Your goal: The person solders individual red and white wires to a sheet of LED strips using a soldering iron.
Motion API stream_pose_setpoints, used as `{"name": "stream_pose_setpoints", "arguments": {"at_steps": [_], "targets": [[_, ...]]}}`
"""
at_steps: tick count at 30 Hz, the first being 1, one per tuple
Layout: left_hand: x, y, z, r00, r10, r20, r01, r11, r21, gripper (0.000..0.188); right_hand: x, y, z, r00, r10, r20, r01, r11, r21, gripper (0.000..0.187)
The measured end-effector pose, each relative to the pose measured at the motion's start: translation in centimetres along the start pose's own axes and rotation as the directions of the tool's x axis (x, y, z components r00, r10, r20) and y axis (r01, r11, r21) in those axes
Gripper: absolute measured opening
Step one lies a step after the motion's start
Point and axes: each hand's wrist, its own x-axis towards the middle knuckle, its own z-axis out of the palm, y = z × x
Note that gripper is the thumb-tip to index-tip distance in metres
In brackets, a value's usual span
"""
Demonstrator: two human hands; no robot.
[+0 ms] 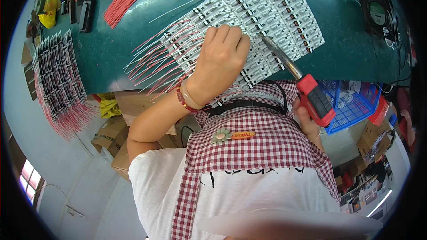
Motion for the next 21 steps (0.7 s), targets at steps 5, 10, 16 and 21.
{"name": "stream_pose_setpoints", "arguments": {"at_steps": [5, 10, 16, 21], "targets": [[0.0, 0.3, -0.4, 0.998, -0.052, 0.038, 0.052, 0.999, -0.005, 0.022, -0.3, 0.7, -0.4, 0.998, 0.043, -0.043, -0.04, 0.996, 0.081, 0.024], [-0.2, -0.2, -0.4, 0.999, -0.034, 0.02, 0.035, 0.999, -0.009, 0.023, -0.2, 0.3, -0.5, 0.999, 0.043, 0.02, -0.045, 0.995, 0.093, 0.026], [-0.9, 0.2, -0.1, 0.999, 0.0, -0.035, -0.002, 0.997, -0.08, 0.026, -1.0, 0.4, -0.8, 0.996, 0.061, 0.068, -0.067, 0.993, 0.1, 0.024], [-0.8, 0.4, 0.0, 1.0, -0.002, -0.029, 0.0, 0.995, -0.095, 0.027, -1.5, 0.9, -0.6, 0.998, 0.049, 0.048, -0.048, 0.999, -0.011, 0.024]]}}
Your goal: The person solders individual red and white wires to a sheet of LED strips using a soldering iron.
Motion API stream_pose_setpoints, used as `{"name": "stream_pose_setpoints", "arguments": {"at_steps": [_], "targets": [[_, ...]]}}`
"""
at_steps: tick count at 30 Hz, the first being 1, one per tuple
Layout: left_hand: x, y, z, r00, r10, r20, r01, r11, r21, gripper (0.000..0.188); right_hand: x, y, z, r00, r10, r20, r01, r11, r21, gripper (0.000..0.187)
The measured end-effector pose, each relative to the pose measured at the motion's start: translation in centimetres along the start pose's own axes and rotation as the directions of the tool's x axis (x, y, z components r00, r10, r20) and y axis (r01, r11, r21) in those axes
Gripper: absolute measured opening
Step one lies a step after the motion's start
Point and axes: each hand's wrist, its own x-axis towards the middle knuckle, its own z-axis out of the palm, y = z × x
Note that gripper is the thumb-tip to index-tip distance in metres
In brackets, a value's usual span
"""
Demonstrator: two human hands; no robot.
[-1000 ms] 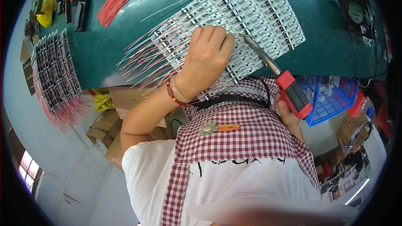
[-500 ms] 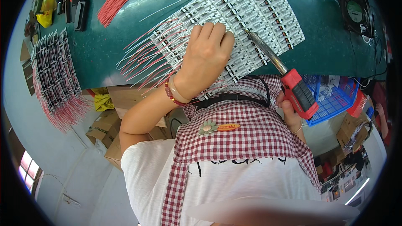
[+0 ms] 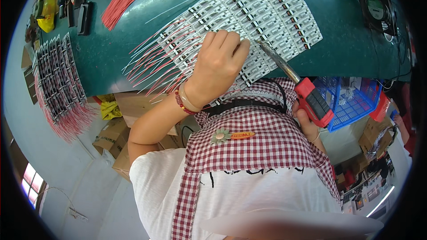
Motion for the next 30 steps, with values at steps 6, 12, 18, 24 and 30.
{"name": "stream_pose_setpoints", "arguments": {"at_steps": [6, 12, 18, 24, 30], "targets": [[-0.1, 0.1, 0.2, 0.999, 0.016, -0.033, -0.017, 1.0, -0.017, 0.027, 0.5, -1.2, 0.4, 0.998, -0.019, -0.052, 0.024, 0.995, 0.101, 0.022], [0.2, 0.3, 0.2, 1.0, -0.025, 0.001, 0.025, 1.0, -0.002, 0.024, 0.2, 0.1, 0.4, 0.999, -0.033, 0.009, 0.034, 0.993, -0.111, 0.024], [0.5, 0.6, -0.1, 0.998, -0.049, 0.05, 0.047, 0.998, 0.038, 0.022, 0.8, -2.3, 0.3, 0.999, 0.023, -0.028, -0.019, 0.99, 0.141, 0.028], [0.3, 0.3, 0.1, 0.999, -0.028, 0.047, 0.025, 0.997, 0.07, 0.01, -0.3, -0.8, 0.0, 0.995, 0.099, -0.004, -0.098, 0.984, 0.146, 0.056], [0.1, 0.7, 0.1, 1.0, -0.001, -0.026, 0.004, 0.994, 0.11, 0.018, -0.3, -1.3, -0.1, 0.993, 0.114, 0.024, -0.116, 0.981, 0.153, 0.057]]}}
